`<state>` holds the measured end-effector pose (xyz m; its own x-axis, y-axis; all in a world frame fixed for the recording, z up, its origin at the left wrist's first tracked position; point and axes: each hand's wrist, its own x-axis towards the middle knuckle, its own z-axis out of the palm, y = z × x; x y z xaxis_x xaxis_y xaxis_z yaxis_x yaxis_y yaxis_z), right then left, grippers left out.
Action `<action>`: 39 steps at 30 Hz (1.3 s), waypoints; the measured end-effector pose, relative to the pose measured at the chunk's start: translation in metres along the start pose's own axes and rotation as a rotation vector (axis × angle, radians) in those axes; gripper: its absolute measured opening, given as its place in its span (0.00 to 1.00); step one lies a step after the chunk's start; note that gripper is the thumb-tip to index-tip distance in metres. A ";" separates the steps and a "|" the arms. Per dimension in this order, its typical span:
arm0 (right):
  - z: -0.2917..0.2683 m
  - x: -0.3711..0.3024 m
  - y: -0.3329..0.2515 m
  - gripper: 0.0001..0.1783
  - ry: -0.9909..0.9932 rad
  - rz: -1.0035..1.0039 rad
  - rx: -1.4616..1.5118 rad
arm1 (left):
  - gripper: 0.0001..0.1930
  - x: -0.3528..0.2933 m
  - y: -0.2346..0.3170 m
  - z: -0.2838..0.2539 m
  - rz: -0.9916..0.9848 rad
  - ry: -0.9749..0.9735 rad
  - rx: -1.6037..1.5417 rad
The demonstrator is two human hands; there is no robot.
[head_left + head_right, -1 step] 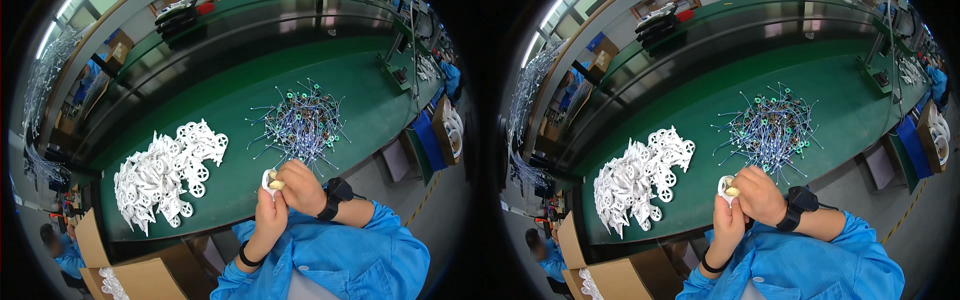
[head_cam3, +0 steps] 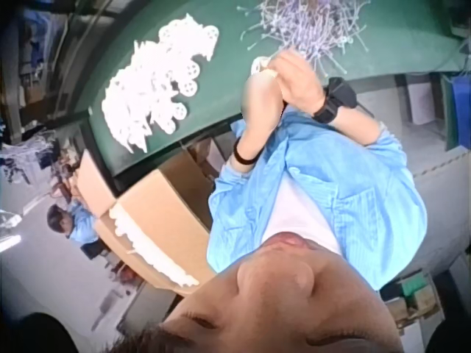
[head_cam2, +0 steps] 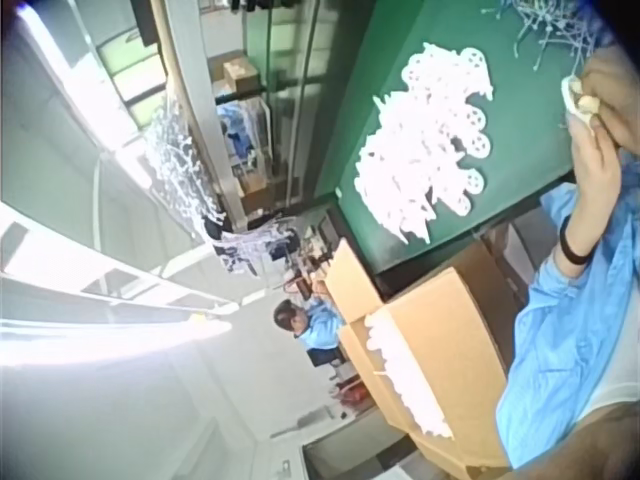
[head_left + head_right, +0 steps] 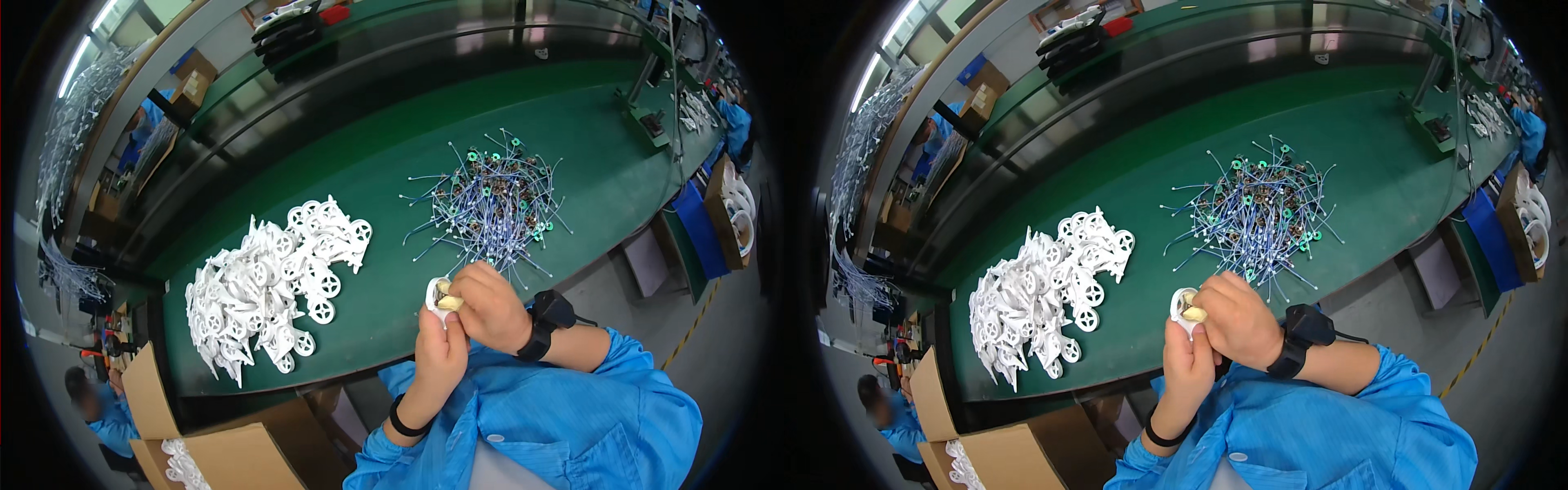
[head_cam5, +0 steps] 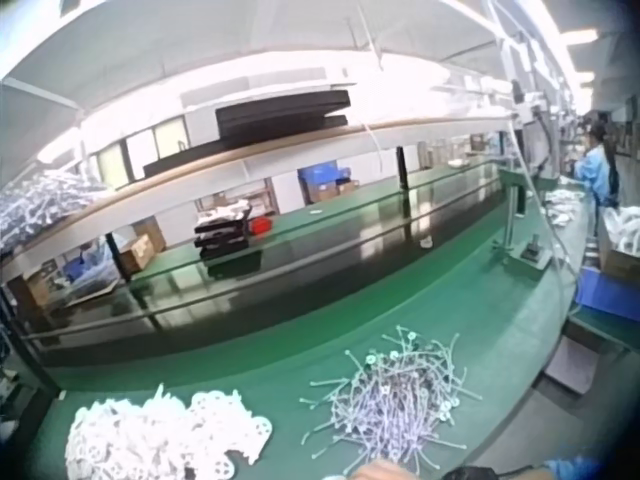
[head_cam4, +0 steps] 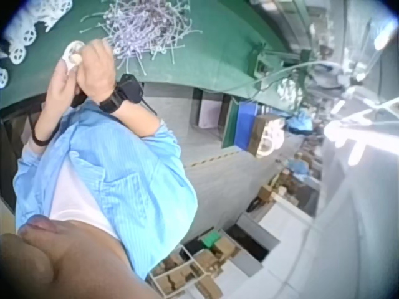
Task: Manually assemble small white plastic components with electrical wiring pins on a factory production line.
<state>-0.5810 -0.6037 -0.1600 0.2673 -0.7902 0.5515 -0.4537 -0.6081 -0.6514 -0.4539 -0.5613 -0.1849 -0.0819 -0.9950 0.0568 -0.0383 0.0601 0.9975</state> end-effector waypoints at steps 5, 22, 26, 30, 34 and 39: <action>0.007 0.010 -0.005 0.11 -0.052 0.000 0.093 | 0.12 0.000 0.003 -0.019 -0.087 -0.032 -0.195; -0.052 0.146 0.076 0.20 0.091 0.575 0.712 | 0.13 0.038 0.006 -0.117 0.036 0.250 0.524; -0.067 0.098 0.057 0.29 -0.164 0.488 1.333 | 0.11 0.042 0.010 -0.128 0.059 0.268 0.498; -0.068 0.044 0.020 0.52 -0.348 0.541 1.646 | 0.08 0.036 0.056 -0.075 0.096 0.156 0.226; -0.067 0.014 0.008 0.59 -0.470 0.517 1.872 | 0.08 0.038 0.073 -0.038 0.340 0.062 0.131; -0.075 0.000 0.005 0.62 -0.551 0.537 1.824 | 0.12 0.030 0.097 -0.004 0.678 0.093 0.390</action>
<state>-0.6471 -0.6010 -0.1245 0.7748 -0.6026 0.1914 0.5977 0.5993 -0.5325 -0.4558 -0.5861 -0.0861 -0.1288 -0.7330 0.6679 -0.3579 0.6625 0.6580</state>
